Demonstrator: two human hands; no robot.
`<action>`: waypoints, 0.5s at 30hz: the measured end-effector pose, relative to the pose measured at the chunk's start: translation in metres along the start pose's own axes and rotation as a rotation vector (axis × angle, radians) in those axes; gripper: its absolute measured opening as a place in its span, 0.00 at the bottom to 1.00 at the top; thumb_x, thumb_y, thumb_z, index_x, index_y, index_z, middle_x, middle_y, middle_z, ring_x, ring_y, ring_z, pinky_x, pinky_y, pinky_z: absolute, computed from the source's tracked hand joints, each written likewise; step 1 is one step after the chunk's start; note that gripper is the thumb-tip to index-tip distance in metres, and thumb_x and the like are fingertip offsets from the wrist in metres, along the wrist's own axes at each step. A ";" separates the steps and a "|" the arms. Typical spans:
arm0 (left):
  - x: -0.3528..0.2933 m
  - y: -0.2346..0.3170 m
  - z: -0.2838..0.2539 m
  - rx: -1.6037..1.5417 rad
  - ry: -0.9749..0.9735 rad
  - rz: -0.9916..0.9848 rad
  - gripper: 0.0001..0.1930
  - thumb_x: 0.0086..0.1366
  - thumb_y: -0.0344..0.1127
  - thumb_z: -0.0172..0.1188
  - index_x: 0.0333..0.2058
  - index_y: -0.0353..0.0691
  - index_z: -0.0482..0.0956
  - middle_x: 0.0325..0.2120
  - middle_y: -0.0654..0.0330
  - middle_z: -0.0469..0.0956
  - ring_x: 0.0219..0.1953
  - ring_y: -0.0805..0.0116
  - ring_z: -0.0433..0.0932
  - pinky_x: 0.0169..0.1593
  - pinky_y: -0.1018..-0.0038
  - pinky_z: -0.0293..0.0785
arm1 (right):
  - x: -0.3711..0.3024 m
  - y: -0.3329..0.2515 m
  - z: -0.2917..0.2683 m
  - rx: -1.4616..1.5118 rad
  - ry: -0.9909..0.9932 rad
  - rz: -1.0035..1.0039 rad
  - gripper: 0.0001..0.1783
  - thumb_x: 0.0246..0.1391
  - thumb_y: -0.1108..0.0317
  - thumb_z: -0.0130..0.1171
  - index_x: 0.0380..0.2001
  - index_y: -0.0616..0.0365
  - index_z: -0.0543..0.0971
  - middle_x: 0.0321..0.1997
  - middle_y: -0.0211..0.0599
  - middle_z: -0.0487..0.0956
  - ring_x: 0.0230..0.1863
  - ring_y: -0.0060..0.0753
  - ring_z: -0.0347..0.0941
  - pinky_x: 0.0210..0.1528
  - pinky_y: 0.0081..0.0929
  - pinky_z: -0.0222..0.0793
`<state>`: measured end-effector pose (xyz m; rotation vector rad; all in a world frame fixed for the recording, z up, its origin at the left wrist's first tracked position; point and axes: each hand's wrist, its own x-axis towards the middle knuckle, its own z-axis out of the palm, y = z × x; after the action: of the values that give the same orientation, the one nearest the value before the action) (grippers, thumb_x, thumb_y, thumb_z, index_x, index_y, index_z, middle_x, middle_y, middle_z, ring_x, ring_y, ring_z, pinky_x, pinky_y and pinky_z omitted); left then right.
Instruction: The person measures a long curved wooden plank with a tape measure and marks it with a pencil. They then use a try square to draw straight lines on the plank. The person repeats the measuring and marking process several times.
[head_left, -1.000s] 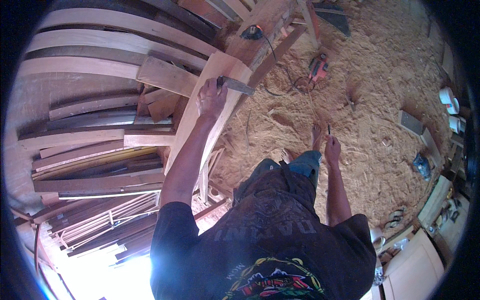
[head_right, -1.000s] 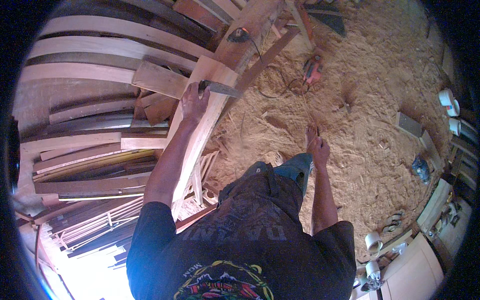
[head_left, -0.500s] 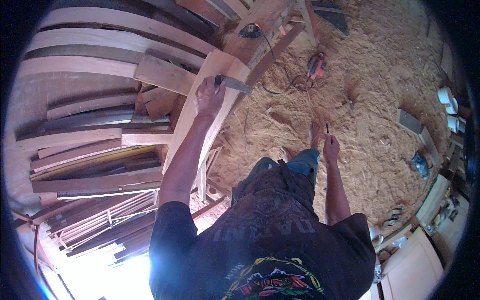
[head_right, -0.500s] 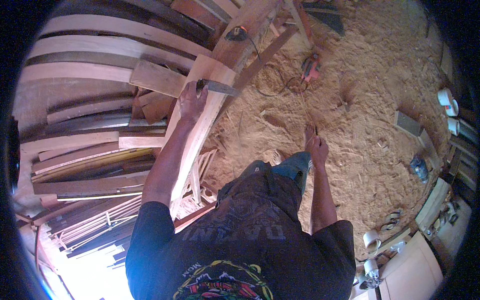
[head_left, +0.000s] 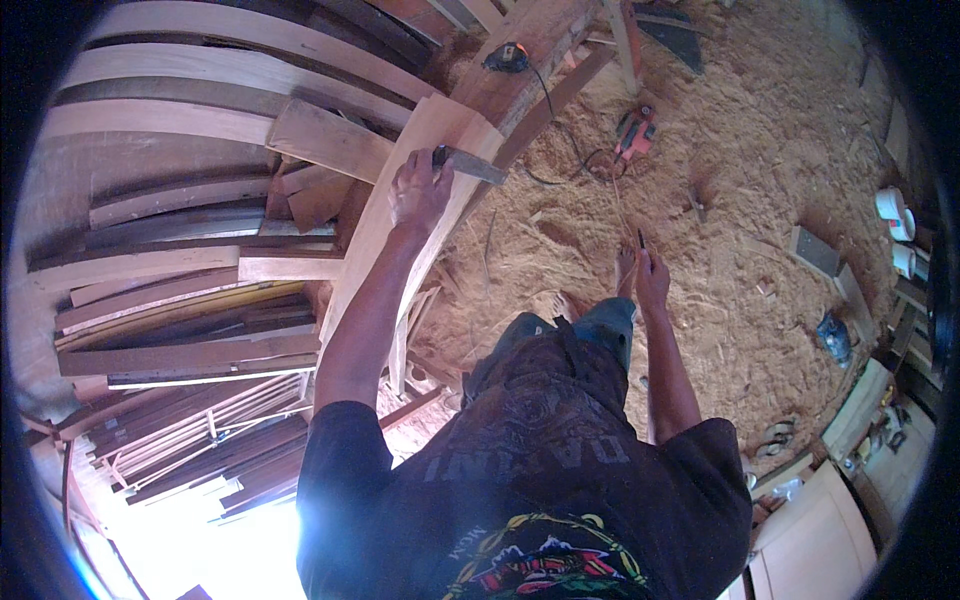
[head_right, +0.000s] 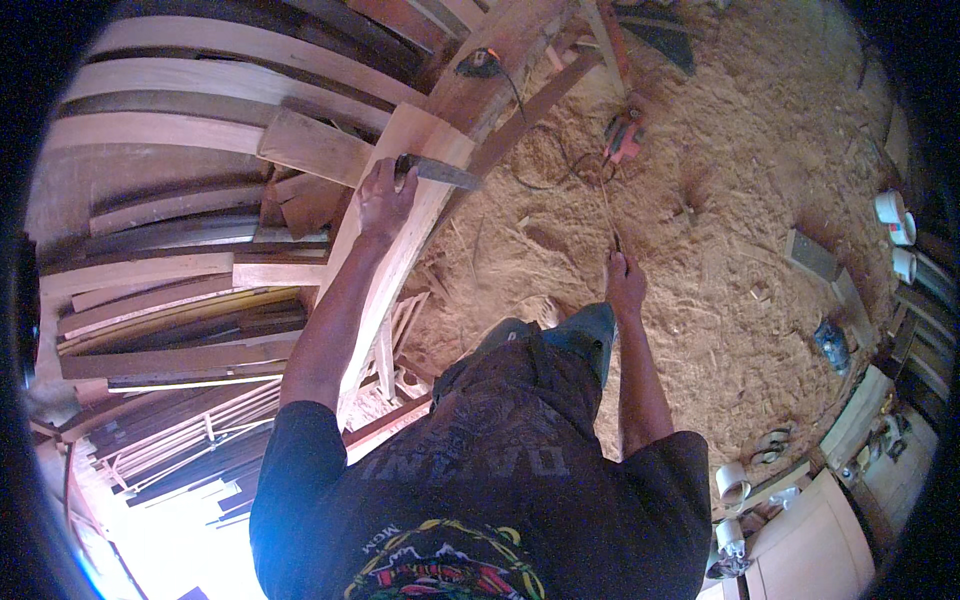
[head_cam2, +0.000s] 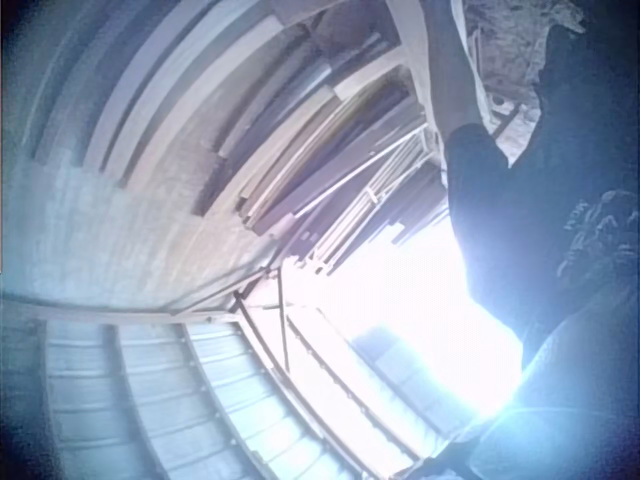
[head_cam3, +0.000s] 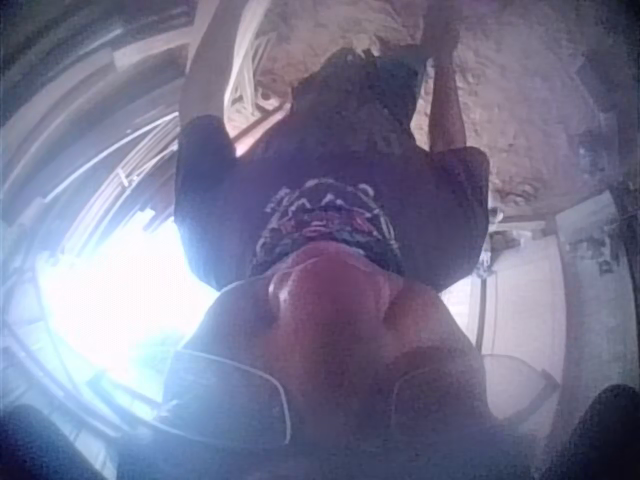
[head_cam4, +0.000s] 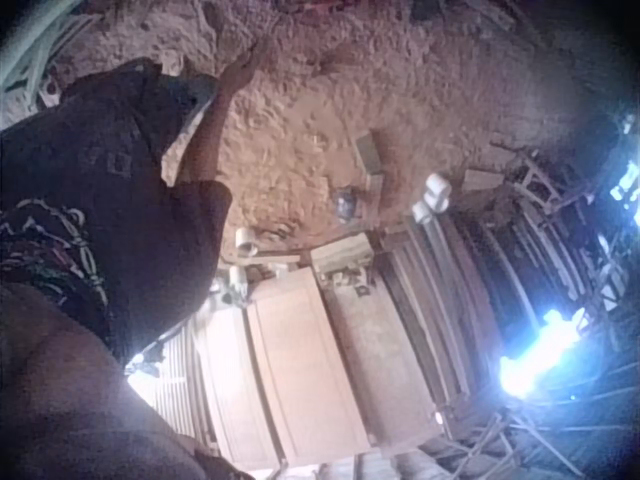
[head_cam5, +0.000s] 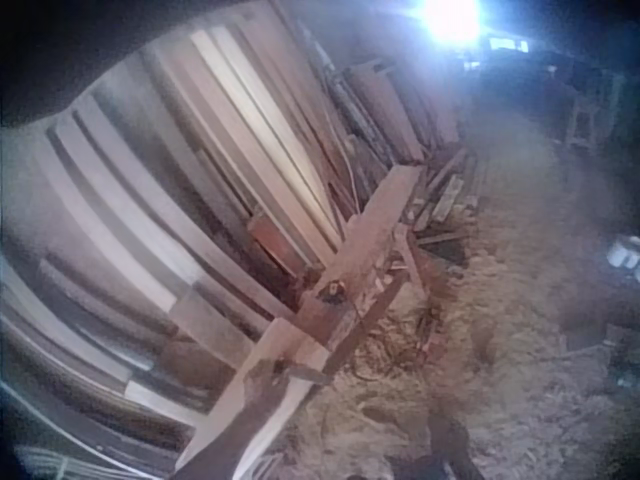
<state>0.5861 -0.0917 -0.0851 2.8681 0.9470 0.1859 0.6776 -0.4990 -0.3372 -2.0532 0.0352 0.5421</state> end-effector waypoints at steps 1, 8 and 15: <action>0.000 0.000 0.000 0.002 0.033 0.012 0.21 0.71 0.54 0.58 0.52 0.45 0.74 0.50 0.53 0.78 0.53 0.43 0.78 0.58 0.46 0.73 | 0.002 0.001 0.002 -0.008 -0.003 0.014 0.24 0.68 0.48 0.55 0.47 0.59 0.85 0.41 0.55 0.86 0.45 0.57 0.82 0.48 0.47 0.74; 0.002 0.011 0.000 0.163 0.029 -0.031 0.21 0.68 0.53 0.63 0.50 0.46 0.73 0.48 0.54 0.78 0.50 0.46 0.80 0.48 0.48 0.80 | 0.005 -0.044 0.037 -0.043 0.046 -0.244 0.21 0.67 0.50 0.55 0.48 0.56 0.84 0.40 0.54 0.85 0.43 0.60 0.82 0.47 0.49 0.75; -0.002 0.028 -0.008 0.177 0.013 -0.092 0.23 0.65 0.53 0.67 0.49 0.46 0.73 0.46 0.56 0.78 0.50 0.50 0.81 0.47 0.49 0.81 | 0.022 -0.186 0.093 -0.043 -0.290 -0.387 0.18 0.66 0.56 0.58 0.48 0.57 0.84 0.32 0.49 0.84 0.32 0.48 0.82 0.37 0.42 0.74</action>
<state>0.5998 -0.1146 -0.0728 2.9761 1.1495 0.1179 0.7090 -0.3200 -0.2334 -1.9361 -0.5377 0.5915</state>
